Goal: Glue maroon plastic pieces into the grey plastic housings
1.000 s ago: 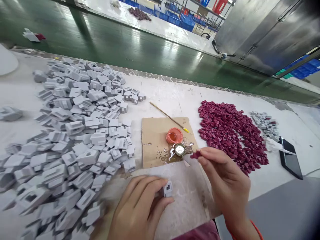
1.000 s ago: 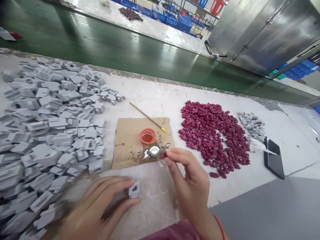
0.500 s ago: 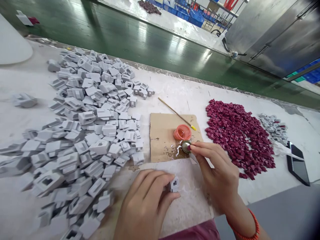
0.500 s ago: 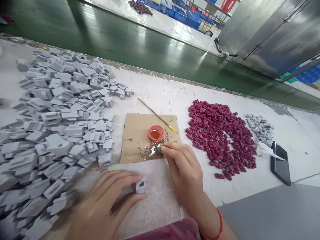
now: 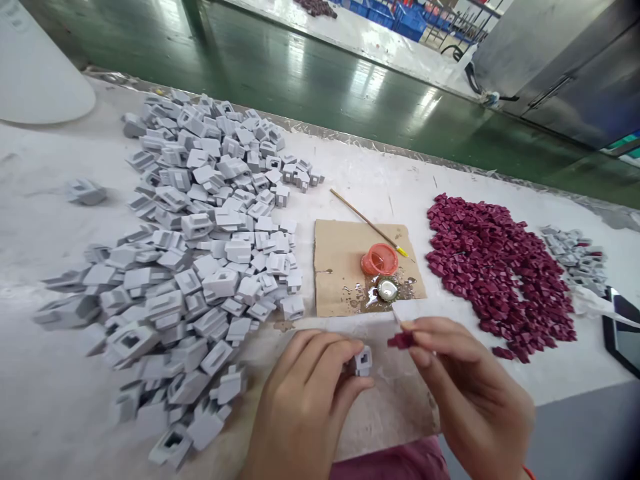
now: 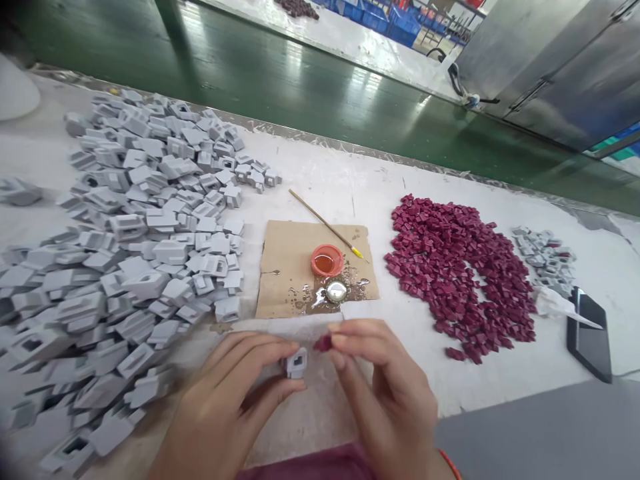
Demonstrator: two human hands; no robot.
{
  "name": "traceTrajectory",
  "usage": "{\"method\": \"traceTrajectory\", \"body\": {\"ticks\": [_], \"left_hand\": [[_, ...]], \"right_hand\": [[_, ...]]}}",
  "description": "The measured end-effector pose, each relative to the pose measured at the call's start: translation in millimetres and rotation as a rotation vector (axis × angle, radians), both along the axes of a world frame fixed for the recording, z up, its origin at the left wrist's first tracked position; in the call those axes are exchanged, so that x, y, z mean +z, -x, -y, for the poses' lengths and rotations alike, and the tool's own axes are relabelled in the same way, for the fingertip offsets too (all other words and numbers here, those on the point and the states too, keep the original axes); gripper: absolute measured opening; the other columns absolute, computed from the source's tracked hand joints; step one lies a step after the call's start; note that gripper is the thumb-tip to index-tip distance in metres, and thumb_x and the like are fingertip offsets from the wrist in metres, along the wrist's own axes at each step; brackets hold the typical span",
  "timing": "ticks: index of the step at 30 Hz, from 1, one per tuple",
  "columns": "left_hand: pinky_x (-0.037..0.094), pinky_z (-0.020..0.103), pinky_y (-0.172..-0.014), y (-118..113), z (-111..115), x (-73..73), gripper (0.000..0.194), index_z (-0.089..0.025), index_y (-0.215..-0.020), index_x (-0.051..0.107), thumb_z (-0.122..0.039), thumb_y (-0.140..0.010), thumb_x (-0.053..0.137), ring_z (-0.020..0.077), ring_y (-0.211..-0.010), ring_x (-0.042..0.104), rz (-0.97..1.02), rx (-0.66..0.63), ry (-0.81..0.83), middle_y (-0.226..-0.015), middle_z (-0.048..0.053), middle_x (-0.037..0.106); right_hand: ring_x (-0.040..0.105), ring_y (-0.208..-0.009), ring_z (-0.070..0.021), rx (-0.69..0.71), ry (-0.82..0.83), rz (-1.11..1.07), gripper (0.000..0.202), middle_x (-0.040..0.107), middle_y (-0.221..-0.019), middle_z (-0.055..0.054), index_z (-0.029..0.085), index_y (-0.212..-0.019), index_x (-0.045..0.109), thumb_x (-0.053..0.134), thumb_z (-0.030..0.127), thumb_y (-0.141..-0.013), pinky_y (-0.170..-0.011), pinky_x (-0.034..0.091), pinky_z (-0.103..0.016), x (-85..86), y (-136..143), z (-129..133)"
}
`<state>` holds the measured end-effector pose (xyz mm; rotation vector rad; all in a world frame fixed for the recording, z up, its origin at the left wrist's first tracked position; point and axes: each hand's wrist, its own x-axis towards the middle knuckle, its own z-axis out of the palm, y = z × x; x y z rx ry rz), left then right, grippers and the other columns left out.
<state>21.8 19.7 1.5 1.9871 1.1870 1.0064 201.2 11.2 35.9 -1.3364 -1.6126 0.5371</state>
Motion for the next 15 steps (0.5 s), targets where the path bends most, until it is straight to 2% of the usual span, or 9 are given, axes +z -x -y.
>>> {"method": "traceTrajectory", "body": {"ticks": [4, 9, 12, 15], "left_hand": [[0.049, 0.027, -0.084, -1, 0, 1.9, 0.020, -0.021, -0.104, 0.058, -0.017, -0.088, 0.068, 0.0164, -0.092, 0.060, 0.005, 0.003, 0.017, -0.095, -0.001, 0.068], [0.049, 0.027, -0.085, -1, -1, 3.4, 0.020, -0.020, -0.104, 0.057, -0.016, -0.087, 0.068, 0.0167, -0.093, 0.060, 0.007, -0.006, 0.035, -0.096, 0.000, 0.068], [0.050, 0.028, -0.083, -2, -1, 4.8, 0.018, -0.020, -0.103, 0.058, -0.017, -0.088, 0.067, 0.0175, -0.091, 0.061, 0.015, 0.005, 0.017, -0.095, 0.000, 0.069], [0.052, 0.029, -0.077, -4, -2, 8.0, 0.010, -0.019, -0.100, 0.059, -0.016, -0.091, 0.062, 0.0185, -0.086, 0.063, 0.029, 0.031, 0.004, -0.091, 0.001, 0.070]], "right_hand": [[0.066, -0.096, -0.0087, 0.017, 0.146, -0.175, 0.021, 0.068, -0.099, 0.001, 0.025, -0.099, 0.068, 0.061, 0.008, -0.090, -0.083, 0.056, -0.012, -7.1, 12, 13], [0.066, -0.096, -0.0084, -0.010, 0.175, -0.155, 0.018, 0.069, -0.099, 0.001, 0.026, -0.098, 0.069, 0.063, 0.011, -0.090, -0.084, 0.055, -0.011, -14.7, 13, 12], [0.066, -0.096, -0.0109, 0.011, 0.127, -0.071, 0.020, 0.068, -0.100, -0.001, 0.025, -0.100, 0.068, 0.062, 0.009, -0.089, -0.083, 0.057, -0.016, -13.7, 12, 11], [0.066, -0.093, -0.0146, 0.088, -0.003, 0.074, 0.025, 0.068, -0.097, -0.004, 0.021, -0.101, 0.067, 0.060, 0.002, -0.087, -0.079, 0.059, -0.023, -10.0, 12, 11]]}}
